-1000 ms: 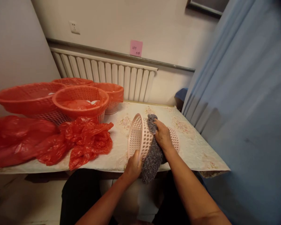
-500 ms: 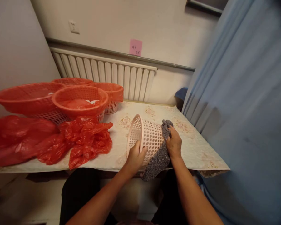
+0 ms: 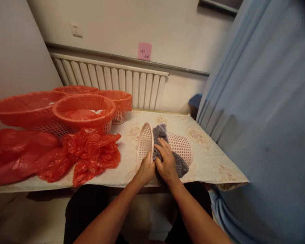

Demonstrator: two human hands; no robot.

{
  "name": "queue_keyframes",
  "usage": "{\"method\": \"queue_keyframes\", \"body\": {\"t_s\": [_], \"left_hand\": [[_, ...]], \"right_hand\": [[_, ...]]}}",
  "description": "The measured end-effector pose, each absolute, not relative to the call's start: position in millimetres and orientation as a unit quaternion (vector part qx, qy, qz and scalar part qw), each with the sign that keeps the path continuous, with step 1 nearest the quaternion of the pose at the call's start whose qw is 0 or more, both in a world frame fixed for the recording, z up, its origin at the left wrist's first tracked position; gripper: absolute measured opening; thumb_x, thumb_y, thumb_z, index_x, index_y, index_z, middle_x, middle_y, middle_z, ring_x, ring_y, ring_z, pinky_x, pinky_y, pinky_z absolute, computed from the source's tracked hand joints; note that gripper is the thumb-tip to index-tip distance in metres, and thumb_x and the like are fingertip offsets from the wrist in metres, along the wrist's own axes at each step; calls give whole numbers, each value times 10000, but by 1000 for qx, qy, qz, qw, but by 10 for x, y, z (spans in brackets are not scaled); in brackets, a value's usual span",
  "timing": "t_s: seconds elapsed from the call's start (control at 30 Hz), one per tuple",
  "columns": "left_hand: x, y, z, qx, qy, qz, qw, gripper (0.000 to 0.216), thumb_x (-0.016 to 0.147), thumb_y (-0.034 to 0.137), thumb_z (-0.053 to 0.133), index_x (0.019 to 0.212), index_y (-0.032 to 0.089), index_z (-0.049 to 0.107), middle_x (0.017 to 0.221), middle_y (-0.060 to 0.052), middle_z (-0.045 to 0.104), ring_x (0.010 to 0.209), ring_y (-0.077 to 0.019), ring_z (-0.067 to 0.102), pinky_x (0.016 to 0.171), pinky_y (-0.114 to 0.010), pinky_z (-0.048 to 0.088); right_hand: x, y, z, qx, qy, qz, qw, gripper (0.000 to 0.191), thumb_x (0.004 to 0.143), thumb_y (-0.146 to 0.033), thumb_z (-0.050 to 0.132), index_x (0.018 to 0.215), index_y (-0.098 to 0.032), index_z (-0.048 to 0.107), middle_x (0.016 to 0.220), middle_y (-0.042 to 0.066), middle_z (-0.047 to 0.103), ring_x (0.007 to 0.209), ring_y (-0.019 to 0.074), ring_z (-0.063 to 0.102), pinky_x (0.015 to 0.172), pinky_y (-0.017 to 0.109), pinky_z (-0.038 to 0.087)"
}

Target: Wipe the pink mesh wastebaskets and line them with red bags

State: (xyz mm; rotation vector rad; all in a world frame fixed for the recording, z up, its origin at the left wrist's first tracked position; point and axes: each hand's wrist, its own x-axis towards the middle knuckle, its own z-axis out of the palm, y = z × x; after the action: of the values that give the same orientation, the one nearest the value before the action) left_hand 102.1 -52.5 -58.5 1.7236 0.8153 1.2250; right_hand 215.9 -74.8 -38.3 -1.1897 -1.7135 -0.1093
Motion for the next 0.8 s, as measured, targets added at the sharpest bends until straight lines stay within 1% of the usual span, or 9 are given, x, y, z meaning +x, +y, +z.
{"method": "queue_keyframes", "body": {"t_s": [0.07, 0.2, 0.3, 0.37, 0.43, 0.53, 0.6, 0.7, 0.8], "left_hand": [[1003, -522, -647, 691, 334, 491, 413, 384, 821, 146, 415, 1200, 137, 477, 1181, -106, 607, 1114, -209, 542, 1007, -385, 394], [979, -580, -750, 695, 347, 484, 403, 248, 883, 215, 403, 1092, 153, 521, 1025, -93, 648, 995, -205, 590, 922, -367, 447], [990, -647, -790, 699, 357, 476, 396, 230, 890, 236, 413, 1077, 159, 522, 977, -92, 657, 928, -202, 605, 853, -342, 471], [1002, -690, -801, 702, 372, 466, 390, 210, 888, 243, 414, 1043, 162, 531, 929, -88, 661, 870, -202, 610, 801, -334, 480], [1008, -724, -815, 704, 381, 458, 388, 193, 888, 252, 410, 1010, 167, 534, 897, -78, 659, 844, -200, 611, 781, -329, 480], [1002, -742, -875, 704, 380, 451, 396, 203, 894, 265, 400, 1012, 168, 534, 905, -75, 663, 882, -203, 616, 817, -331, 475], [986, -731, -938, 706, 376, 450, 397, 232, 896, 266, 397, 1043, 160, 541, 942, -84, 671, 939, -211, 614, 862, -340, 466], [953, -706, -1024, 707, 369, 447, 405, 306, 888, 255, 408, 1147, 150, 531, 1053, -96, 671, 1023, -218, 604, 921, -355, 450], [934, -694, -1064, 712, 356, 443, 412, 369, 886, 251, 412, 1227, 144, 504, 1167, -112, 641, 1105, -224, 574, 982, -380, 421]], "right_hand": [[2053, -707, -363, -481, -709, -42, 514, 578, 679, -4, 402, 1197, -201, 567, 1407, 58, 440, 1344, 217, 341, 1129, 466, 295], [2175, -504, -345, -482, -707, -62, 514, 529, 663, 6, 384, 1101, -190, 608, 1347, 68, 503, 1311, 204, 387, 1117, 459, 313], [2499, -305, -361, -509, -688, -85, 511, 495, 666, -6, 388, 1064, -185, 621, 1296, 75, 550, 1257, 193, 450, 1097, 436, 337], [2791, -198, -410, -544, -661, -104, 506, 465, 662, -20, 395, 1030, -167, 639, 1253, 92, 583, 1209, 200, 496, 1078, 421, 356], [3094, -147, -494, -590, -629, -111, 493, 444, 660, -34, 401, 1008, -151, 650, 1212, 107, 612, 1167, 213, 532, 1055, 419, 377], [3437, -199, -661, -636, -579, -124, 496, 415, 678, -55, 399, 994, -144, 653, 1176, 113, 632, 1142, 221, 552, 1031, 422, 398], [3518, -299, -773, -643, -559, -142, 504, 414, 692, -63, 396, 1013, -147, 643, 1208, 113, 612, 1166, 219, 532, 1041, 432, 384], [3392, -478, -887, -645, -529, -164, 527, 428, 713, -63, 387, 1054, -156, 627, 1272, 110, 566, 1215, 218, 489, 1060, 456, 358], [3027, -630, -899, -640, -513, -162, 549, 433, 735, -62, 384, 1085, -156, 619, 1307, 117, 536, 1257, 225, 449, 1076, 481, 339]]}}
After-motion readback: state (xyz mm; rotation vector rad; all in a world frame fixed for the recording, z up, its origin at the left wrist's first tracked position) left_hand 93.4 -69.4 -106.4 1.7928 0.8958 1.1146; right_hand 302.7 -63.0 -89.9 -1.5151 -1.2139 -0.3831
